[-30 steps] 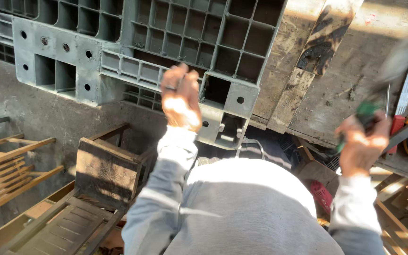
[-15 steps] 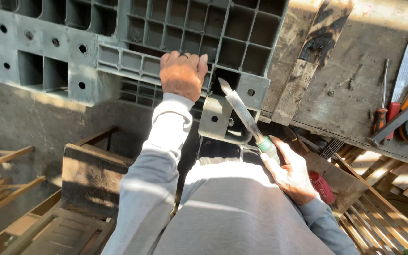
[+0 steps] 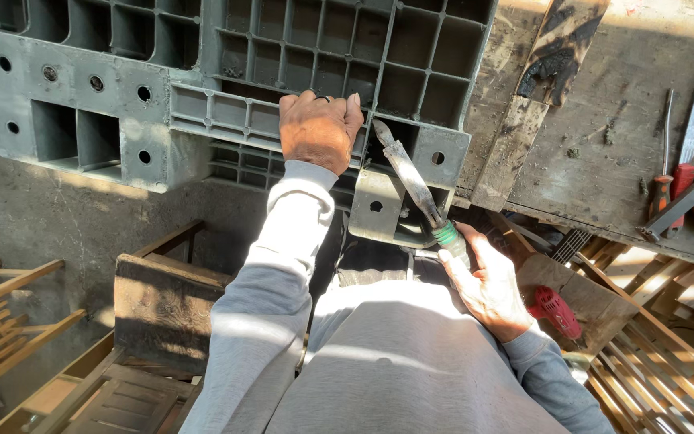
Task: The person uses a heated metal tool to scrape and remove material from the surface of a large gray plastic pallet. The person holds the pallet steady with one hand while moving the tool along the grid lines, producing visible smoke.
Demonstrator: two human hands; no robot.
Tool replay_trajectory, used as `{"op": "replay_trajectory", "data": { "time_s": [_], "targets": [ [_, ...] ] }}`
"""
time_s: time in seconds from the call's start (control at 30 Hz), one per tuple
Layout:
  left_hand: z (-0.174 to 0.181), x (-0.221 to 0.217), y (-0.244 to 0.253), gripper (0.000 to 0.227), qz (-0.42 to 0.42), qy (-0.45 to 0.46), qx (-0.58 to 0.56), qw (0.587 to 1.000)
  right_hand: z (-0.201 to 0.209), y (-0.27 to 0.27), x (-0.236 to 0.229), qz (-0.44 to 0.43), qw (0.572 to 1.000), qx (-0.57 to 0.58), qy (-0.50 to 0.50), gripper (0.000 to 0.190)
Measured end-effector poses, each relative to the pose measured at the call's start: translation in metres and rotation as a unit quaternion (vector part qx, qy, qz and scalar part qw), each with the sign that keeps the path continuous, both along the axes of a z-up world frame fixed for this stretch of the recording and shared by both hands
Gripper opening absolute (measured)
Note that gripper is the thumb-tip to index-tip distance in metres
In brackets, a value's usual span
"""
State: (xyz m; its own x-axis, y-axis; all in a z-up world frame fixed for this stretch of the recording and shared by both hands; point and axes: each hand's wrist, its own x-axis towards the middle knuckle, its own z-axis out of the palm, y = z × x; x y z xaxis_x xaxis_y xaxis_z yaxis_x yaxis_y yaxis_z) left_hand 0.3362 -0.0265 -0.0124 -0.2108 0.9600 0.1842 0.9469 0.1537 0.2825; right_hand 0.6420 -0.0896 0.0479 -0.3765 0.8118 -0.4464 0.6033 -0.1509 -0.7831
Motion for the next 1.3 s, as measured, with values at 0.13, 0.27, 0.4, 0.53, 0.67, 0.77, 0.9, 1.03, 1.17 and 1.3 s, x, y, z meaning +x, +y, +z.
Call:
{"op": "replay_trajectory", "data": {
  "time_s": [0.13,0.27,0.4,0.53,0.67,0.77,0.9,1.03,1.17,1.3],
  "targets": [
    [0.000,0.000,0.000,0.051,-0.005,0.000,-0.001,1.000,0.000,0.000,-0.001,0.000,1.000,-0.010,0.003,0.052],
    [0.003,-0.001,-0.002,0.051,-0.010,-0.008,-0.001,1.000,0.003,0.000,-0.003,0.011,1.000,0.007,0.018,0.050],
    [0.004,-0.002,0.000,0.049,-0.018,-0.008,-0.004,1.000,0.008,-0.002,-0.006,0.005,1.000,0.003,0.012,0.046],
    [0.007,-0.003,-0.002,0.046,-0.032,-0.022,0.039,0.999,0.016,-0.004,-0.017,-0.003,1.000,0.016,0.004,0.045],
    [0.009,-0.005,-0.002,0.043,-0.049,-0.022,0.053,0.997,0.029,-0.009,-0.028,-0.014,0.999,0.042,0.028,0.044],
    [0.007,-0.008,-0.007,0.040,-0.066,-0.037,0.059,0.995,0.033,-0.017,-0.035,-0.011,0.998,0.062,0.015,0.041],
    [0.005,-0.009,-0.003,0.039,-0.071,-0.042,0.059,0.995,0.029,-0.021,-0.041,0.065,0.971,0.228,0.029,0.038],
    [0.005,-0.010,-0.008,0.042,-0.066,-0.051,0.022,0.996,0.026,-0.028,-0.042,0.121,0.951,0.284,-0.010,0.031],
    [0.004,-0.009,-0.002,0.045,-0.064,-0.034,-0.005,0.997,0.025,-0.026,-0.040,0.008,0.996,0.081,0.025,0.035],
    [0.003,-0.010,-0.002,0.044,-0.068,-0.035,0.030,0.997,0.022,-0.023,-0.039,0.051,0.989,0.135,0.035,0.035]
  ]
}}
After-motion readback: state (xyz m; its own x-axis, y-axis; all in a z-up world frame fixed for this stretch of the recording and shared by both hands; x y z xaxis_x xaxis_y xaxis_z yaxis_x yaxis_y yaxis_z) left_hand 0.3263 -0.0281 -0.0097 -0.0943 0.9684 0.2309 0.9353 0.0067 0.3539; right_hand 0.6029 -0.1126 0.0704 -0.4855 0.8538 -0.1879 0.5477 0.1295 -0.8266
